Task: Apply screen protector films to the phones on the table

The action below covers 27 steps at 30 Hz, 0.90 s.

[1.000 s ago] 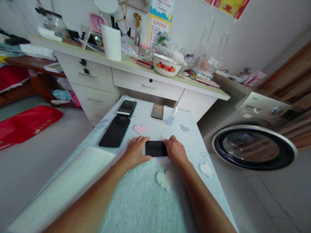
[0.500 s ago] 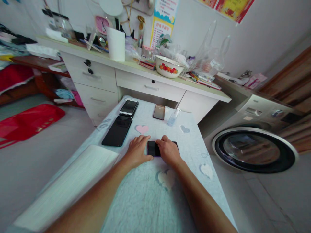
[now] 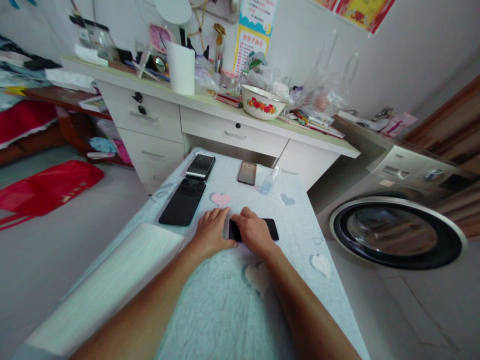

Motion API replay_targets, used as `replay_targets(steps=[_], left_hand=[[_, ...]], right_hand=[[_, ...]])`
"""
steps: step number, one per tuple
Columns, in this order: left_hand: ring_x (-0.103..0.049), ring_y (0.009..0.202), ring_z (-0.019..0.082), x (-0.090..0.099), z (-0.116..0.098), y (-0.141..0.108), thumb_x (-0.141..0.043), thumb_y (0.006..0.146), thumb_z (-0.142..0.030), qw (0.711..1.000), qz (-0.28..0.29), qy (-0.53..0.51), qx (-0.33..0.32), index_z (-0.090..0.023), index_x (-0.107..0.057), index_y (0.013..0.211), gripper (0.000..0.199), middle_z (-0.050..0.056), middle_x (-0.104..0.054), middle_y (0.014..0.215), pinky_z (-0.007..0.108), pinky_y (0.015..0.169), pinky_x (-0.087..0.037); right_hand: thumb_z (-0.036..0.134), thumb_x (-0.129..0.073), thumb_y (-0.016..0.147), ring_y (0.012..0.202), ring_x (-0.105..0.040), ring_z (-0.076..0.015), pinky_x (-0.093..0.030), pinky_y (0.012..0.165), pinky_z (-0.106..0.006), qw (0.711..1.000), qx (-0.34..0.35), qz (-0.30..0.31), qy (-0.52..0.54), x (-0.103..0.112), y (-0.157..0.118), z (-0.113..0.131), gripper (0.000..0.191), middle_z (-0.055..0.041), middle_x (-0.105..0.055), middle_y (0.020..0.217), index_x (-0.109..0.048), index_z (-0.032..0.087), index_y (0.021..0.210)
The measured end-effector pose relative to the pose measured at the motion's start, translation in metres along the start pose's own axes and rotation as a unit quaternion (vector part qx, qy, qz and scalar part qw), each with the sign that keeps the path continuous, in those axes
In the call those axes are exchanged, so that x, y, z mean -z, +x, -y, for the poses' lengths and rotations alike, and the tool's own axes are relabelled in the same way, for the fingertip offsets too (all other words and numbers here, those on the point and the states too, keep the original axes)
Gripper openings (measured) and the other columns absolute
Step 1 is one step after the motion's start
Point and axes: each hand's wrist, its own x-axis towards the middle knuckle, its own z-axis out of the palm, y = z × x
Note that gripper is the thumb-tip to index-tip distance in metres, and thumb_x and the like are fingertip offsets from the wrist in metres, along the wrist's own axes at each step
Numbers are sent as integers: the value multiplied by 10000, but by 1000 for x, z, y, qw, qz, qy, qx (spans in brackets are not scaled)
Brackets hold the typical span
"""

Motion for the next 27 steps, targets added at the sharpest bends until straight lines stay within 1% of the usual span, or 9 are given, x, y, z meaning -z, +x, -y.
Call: replay_targets(steps=[4, 8, 11, 14, 17, 21, 24, 27], left_hand=[[-447, 1221, 351, 2, -1, 0, -760, 609, -448, 1000, 10, -2, 9, -211, -362, 1374, 894, 131, -485, 1343, 460, 1014, -366], [-432, 1237, 345, 1, 1, 0, -765, 599, -438, 1000, 14, -7, 7, -211, -349, 1378, 913, 128, -474, 1351, 452, 1025, -355], [-416, 1255, 340, 2, 2, 0, -756, 604, -422, 1000, 23, -13, 6, -234, -341, 1382, 901, 115, -466, 1359, 448, 1032, -348], [-407, 1264, 340, 5, 0, -1, -728, 627, -393, 999, 35, -19, 10, -226, -338, 1389, 872, 116, -462, 1364, 448, 1036, -348], [-403, 1262, 344, 8, -2, -2, -711, 638, -374, 999, 39, -21, 10, -196, -341, 1392, 859, 129, -458, 1376, 455, 1047, -341], [-396, 1276, 349, 10, -2, -2, -715, 626, -370, 999, 44, -26, 5, -223, -331, 1404, 880, 118, -454, 1379, 464, 1058, -333], [-397, 1274, 348, 12, -1, -2, -722, 615, -372, 998, 57, -26, -1, -221, -327, 1413, 903, 123, -452, 1378, 463, 1061, -328], [-397, 1273, 348, 12, 0, -2, -737, 602, -384, 998, 62, -29, -7, -226, -329, 1416, 924, 124, -451, 1380, 470, 1057, -326]], right_hand=[[249, -415, 993, 919, -531, -172, -384, 705, -263, 1000, 16, 18, 1, 4, -2, 3, 260, -39, -538, 1031, -623, 275, 1147], [251, -445, 976, 881, -527, -170, -368, 660, -260, 998, 49, 42, -3, 7, -9, 2, 227, -32, -539, 1012, -642, 275, 1087], [258, -439, 979, 867, -522, -166, -353, 640, -253, 997, 66, 44, -3, 6, -12, 1, 228, -26, -541, 1004, -651, 280, 1061], [269, -423, 991, 881, -518, -167, -355, 659, -247, 998, 56, 38, 0, 4, -10, 0, 241, -22, -548, 1014, -650, 288, 1069], [266, -402, 1000, 902, -516, -178, -370, 687, -254, 999, 31, 27, 1, 2, -4, 1, 266, -34, -547, 1027, -638, 285, 1120], [240, -397, 997, 916, -524, -181, -384, 712, -259, 1000, 14, 12, 5, 1, 0, 1, 292, -44, -540, 1034, -621, 285, 1179], [247, -404, 998, 887, -529, -162, -375, 697, -243, 999, 31, 11, 14, 2, -4, -1, 275, -32, -539, 1006, -644, 281, 1127], [262, -411, 1000, 840, -525, -141, -363, 675, -230, 998, 55, 28, 26, 5, -11, -3, 275, -22, -534, 981, -668, 289, 1095]])
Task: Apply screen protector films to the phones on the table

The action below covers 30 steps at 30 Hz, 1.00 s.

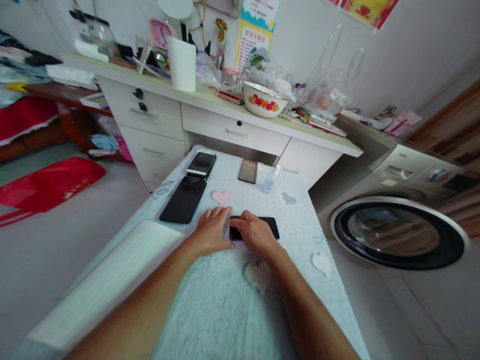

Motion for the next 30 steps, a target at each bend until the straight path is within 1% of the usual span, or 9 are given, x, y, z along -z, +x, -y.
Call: replay_targets(steps=[4, 9, 13, 16, 22, 26, 30], left_hand=[[-411, 1262, 343, -2, 3, 0, -758, 586, -402, 1000, -6, -3, -10, -245, -343, 1412, 938, 124, -458, 1372, 471, 1046, -330], [-398, 1274, 346, -1, 3, 1, -767, 575, -385, 1000, 0, 0, -8, -214, -379, 1395, 923, 133, -450, 1381, 464, 1053, -334], [-403, 1270, 339, 1, 2, 0, -765, 583, -374, 1000, 7, 2, -8, -213, -398, 1385, 897, 126, -449, 1379, 453, 1052, -344], [-410, 1262, 336, 0, 3, 0, -768, 580, -386, 1000, 1, 0, -12, -235, -401, 1381, 894, 117, -455, 1372, 455, 1049, -347], [-413, 1249, 345, -2, 5, 1, -766, 581, -415, 1000, -2, 7, -12, -238, -413, 1366, 878, 115, -463, 1362, 468, 1033, -356], [-412, 1245, 342, -2, 2, 0, -752, 611, -433, 1000, -8, 14, -11, -239, -433, 1345, 824, 111, -471, 1351, 466, 1029, -355], [-421, 1222, 336, -4, 2, 0, -729, 636, -438, 1000, -16, 19, -17, -233, -439, 1338, 786, 109, -480, 1338, 462, 1011, -366]], right_hand=[[230, -448, 985, 810, -517, -122, -356, 670, -215, 999, 27, 21, 30, 4, -10, -1, 274, -8, -524, 947, -688, 310, 1093], [176, -483, 958, 805, -519, -108, -373, 715, -198, 992, 73, 43, 88, 8, -19, -3, 277, 8, -516, 916, -716, 311, 1024], [141, -475, 948, 812, -530, -109, -383, 736, -202, 987, 89, 65, 120, 11, -20, -6, 336, 12, -528, 910, -713, 342, 1072], [164, -485, 951, 815, -529, -114, -384, 730, -206, 990, 72, 54, 109, 9, -20, -7, 325, 9, -535, 919, -709, 351, 1093], [227, -453, 983, 828, -526, -130, -372, 696, -217, 999, 23, 4, 44, 2, -12, -4, 292, -19, -549, 950, -691, 310, 1131], [228, -434, 987, 878, -533, -150, -376, 705, -231, 1000, -12, -9, 13, -2, -4, -1, 297, -27, -560, 998, -657, 304, 1167], [234, -408, 991, 920, -534, -169, -383, 725, -245, 998, -63, -23, -17, -6, 1, -3, 304, -32, -560, 994, -634, 305, 1181]])
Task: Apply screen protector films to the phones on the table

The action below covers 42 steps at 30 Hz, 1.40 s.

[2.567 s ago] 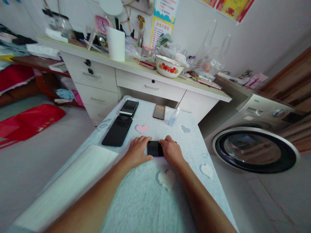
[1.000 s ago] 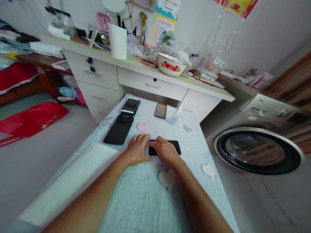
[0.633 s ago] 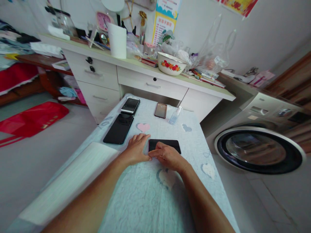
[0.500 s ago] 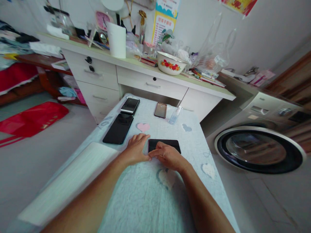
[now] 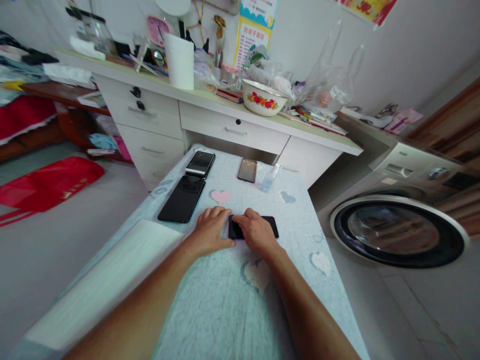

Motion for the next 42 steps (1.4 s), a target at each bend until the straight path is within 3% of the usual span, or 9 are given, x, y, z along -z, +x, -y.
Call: replay_targets(steps=[5, 13, 23, 31, 42], left_hand=[[-423, 1219, 334, -3, 2, 1, -731, 634, -424, 1000, -8, 4, -4, -242, -438, 1339, 785, 101, -483, 1334, 458, 1010, -364], [-430, 1208, 328, -2, 1, 1, -726, 646, -448, 1000, -2, 15, 3, -230, -456, 1309, 748, 102, -481, 1331, 441, 1010, -362], [-442, 1178, 310, -1, 1, 0, -709, 656, -425, 1000, -8, 13, -7, -240, -493, 1276, 682, 78, -499, 1305, 429, 994, -375], [-443, 1179, 304, -4, 2, 1, -723, 653, -424, 1000, -14, 14, -9, -232, -507, 1266, 677, 81, -507, 1290, 423, 996, -370], [-451, 1154, 304, -4, 4, 0, -719, 646, -424, 1000, -22, 8, -19, -236, -516, 1252, 666, 72, -515, 1279, 429, 979, -381]], right_hand=[[210, -396, 978, 929, -529, -191, -388, 741, -272, 999, -29, -17, -28, -3, 0, -1, 308, -53, -557, 1032, -618, 278, 1181], [225, -406, 972, 933, -525, -193, -386, 739, -271, 1000, 14, -1, -23, -6, -2, 10, 268, -44, -565, 1046, -595, 258, 1159], [218, -377, 985, 915, -533, -195, -384, 727, -278, 997, -56, -2, -60, -1, -6, -1, 296, -55, -564, 1046, -609, 257, 1164], [243, -407, 977, 925, -525, -184, -382, 708, -257, 999, 18, -18, -25, -5, -12, 11, 222, -39, -564, 1029, -593, 242, 1097], [212, -360, 985, 940, -539, -195, -387, 727, -280, 995, -81, 8, -65, 2, -11, -8, 313, -62, -566, 1065, -606, 252, 1176]])
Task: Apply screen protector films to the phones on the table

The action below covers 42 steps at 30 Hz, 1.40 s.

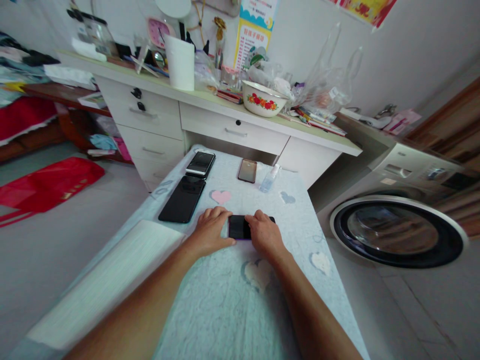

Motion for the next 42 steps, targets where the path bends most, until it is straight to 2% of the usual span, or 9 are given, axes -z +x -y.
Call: replay_targets(steps=[5, 10, 17, 21, 29, 42], left_hand=[[-451, 1157, 305, -1, 1, 1, -717, 645, -430, 1000, 0, 2, 3, -236, -511, 1263, 680, 75, -519, 1279, 427, 992, -375], [-456, 1154, 301, 1, -1, 1, -711, 646, -433, 1000, 2, 6, 3, -244, -515, 1251, 663, 71, -517, 1279, 422, 986, -379], [-444, 1184, 307, -1, -1, 1, -708, 653, -447, 1000, 4, 7, 14, -267, -504, 1262, 667, 64, -509, 1302, 426, 987, -374], [-442, 1184, 306, -3, 1, 1, -712, 654, -441, 1000, -3, 4, 9, -276, -507, 1259, 660, 61, -509, 1304, 427, 987, -369], [-450, 1159, 303, 0, -1, 0, -705, 655, -434, 1000, -2, 2, 5, -267, -509, 1259, 656, 59, -512, 1290, 421, 978, -372], [-446, 1175, 308, -1, 1, 0, -702, 664, -448, 1000, 1, -1, 5, -266, -503, 1275, 668, 70, -506, 1304, 423, 999, -361]], right_hand=[[186, -365, 974, 939, -548, -201, -396, 708, -284, 1000, -10, -8, -15, 0, -5, -6, 301, -66, -568, 1059, -608, 233, 1145], [175, -380, 964, 950, -540, -203, -391, 694, -281, 1000, -17, -4, -8, -2, -9, 1, 253, -67, -562, 1062, -597, 221, 1086], [234, -438, 961, 948, -523, -191, -384, 670, -270, 998, 56, -11, 24, -1, -14, 21, 198, -43, -563, 1041, -589, 247, 1088], [233, -473, 942, 964, -516, -202, -398, 704, -284, 997, 62, -10, 33, 0, -13, 24, 235, -52, -560, 1041, -583, 250, 1149], [183, -371, 967, 991, -513, -212, -406, 752, -289, 999, -46, -5, 28, -4, -12, -1, 326, -70, -557, 1080, -594, 269, 1188], [205, -329, 980, 890, -566, -226, -398, 653, -304, 987, -157, -25, 7, -2, -21, -38, 336, -98, -555, 996, -648, 227, 1081]])
